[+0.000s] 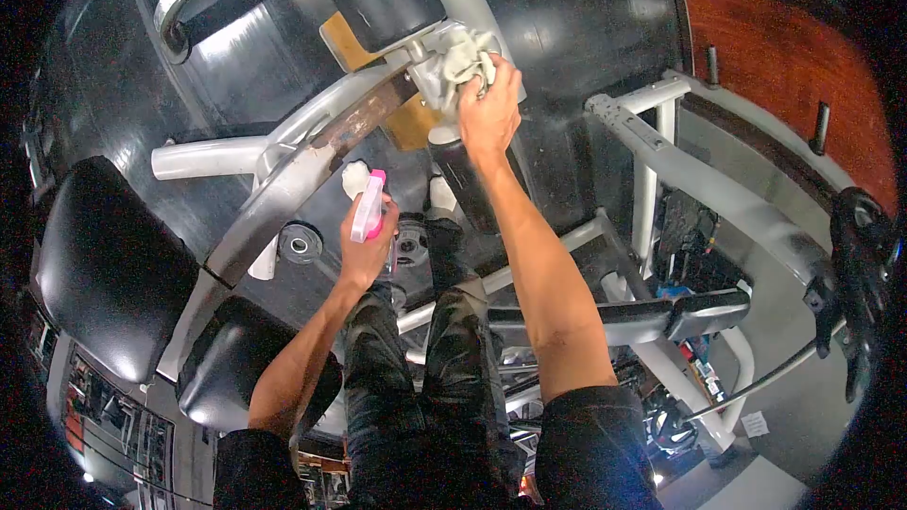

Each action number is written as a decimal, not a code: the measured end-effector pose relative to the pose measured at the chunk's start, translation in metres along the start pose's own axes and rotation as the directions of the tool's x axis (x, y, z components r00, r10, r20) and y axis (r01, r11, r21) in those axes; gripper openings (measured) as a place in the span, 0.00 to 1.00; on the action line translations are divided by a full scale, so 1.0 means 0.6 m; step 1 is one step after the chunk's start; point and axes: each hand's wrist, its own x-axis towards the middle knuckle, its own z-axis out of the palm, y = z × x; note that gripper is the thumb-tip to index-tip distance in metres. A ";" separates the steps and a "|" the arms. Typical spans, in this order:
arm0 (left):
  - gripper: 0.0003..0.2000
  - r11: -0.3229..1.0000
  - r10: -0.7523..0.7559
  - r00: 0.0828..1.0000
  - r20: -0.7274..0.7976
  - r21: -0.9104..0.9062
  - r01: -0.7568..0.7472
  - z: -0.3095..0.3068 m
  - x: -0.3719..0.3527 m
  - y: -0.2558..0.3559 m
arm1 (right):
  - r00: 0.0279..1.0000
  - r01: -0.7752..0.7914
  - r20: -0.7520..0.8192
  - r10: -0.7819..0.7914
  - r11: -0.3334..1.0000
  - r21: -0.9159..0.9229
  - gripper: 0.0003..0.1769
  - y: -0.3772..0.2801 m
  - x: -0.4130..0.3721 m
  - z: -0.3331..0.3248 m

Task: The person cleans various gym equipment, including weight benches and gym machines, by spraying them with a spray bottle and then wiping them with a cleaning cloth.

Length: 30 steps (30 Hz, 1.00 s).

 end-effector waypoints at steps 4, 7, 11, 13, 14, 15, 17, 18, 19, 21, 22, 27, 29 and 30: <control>0.06 1.000 0.007 1.000 -0.008 -0.016 -0.007 0.000 0.001 0.006 | 0.997 -0.065 -0.044 0.066 0.998 0.022 0.19 0.018 0.014 0.003; 0.06 0.998 0.052 0.998 -0.025 -0.031 -0.053 -0.002 0.008 -0.003 | 0.998 -0.038 -0.045 0.041 0.997 0.063 0.19 0.036 0.030 0.008; 0.06 1.000 0.011 1.000 -0.007 0.016 -0.011 -0.001 -0.005 0.014 | 0.993 -0.092 -0.066 0.101 0.987 0.129 0.18 0.051 0.037 0.009; 0.07 1.000 -0.001 1.000 0.011 0.014 0.000 -0.004 -0.009 0.000 | 0.991 -0.093 -0.079 0.112 0.972 0.214 0.19 0.068 0.045 0.014; 0.08 1.000 -0.006 1.000 0.012 0.003 0.006 -0.007 -0.005 -0.008 | 0.990 -0.117 -0.051 0.133 0.963 0.244 0.20 0.074 0.050 0.015; 0.10 0.998 0.032 0.999 0.015 -0.058 -0.031 -0.008 -0.004 -0.009 | 0.991 -0.089 -0.076 0.113 0.959 0.270 0.20 0.077 0.054 0.017; 0.09 0.999 0.047 0.999 -0.002 0.016 -0.047 -0.015 -0.005 -0.015 | 0.992 -0.069 -0.078 0.095 0.956 0.285 0.21 0.086 0.053 0.017; 0.08 0.995 0.025 1.000 -0.001 0.101 -0.025 -0.018 -0.006 -0.004 | 0.992 -0.002 -0.119 0.041 0.951 0.309 0.22 0.086 0.051 0.014; 0.06 0.983 0.079 0.997 0.022 0.165 -0.082 -0.020 -0.005 0.000 | 0.985 0.074 -0.174 -0.015 0.939 0.336 0.24 0.088 0.057 0.016; 0.06 0.953 0.127 0.990 0.054 0.269 -0.137 -0.016 -0.004 0.017 | 0.984 0.176 -0.031 -0.177 0.916 0.359 0.26 0.093 0.059 0.012; 0.06 0.912 0.163 0.982 0.095 0.365 -0.187 -0.016 -0.008 0.020 | 0.955 0.269 0.032 -0.295 0.907 0.324 0.27 0.088 0.060 0.004; 0.08 0.916 0.133 0.979 0.153 0.359 -0.180 -0.008 -0.015 0.026 | 0.895 0.338 0.231 -0.382 0.918 0.207 0.25 0.094 0.100 -0.009; 0.08 0.938 0.095 0.991 0.095 0.324 -0.121 0.010 -0.014 0.033 | 0.900 0.257 0.300 -0.315 0.942 0.216 0.24 0.126 0.145 0.016; 0.08 0.958 0.057 0.998 0.042 0.278 -0.066 0.022 -0.013 0.035 | 0.916 0.145 0.341 -0.212 0.967 0.211 0.24 0.144 0.177 0.039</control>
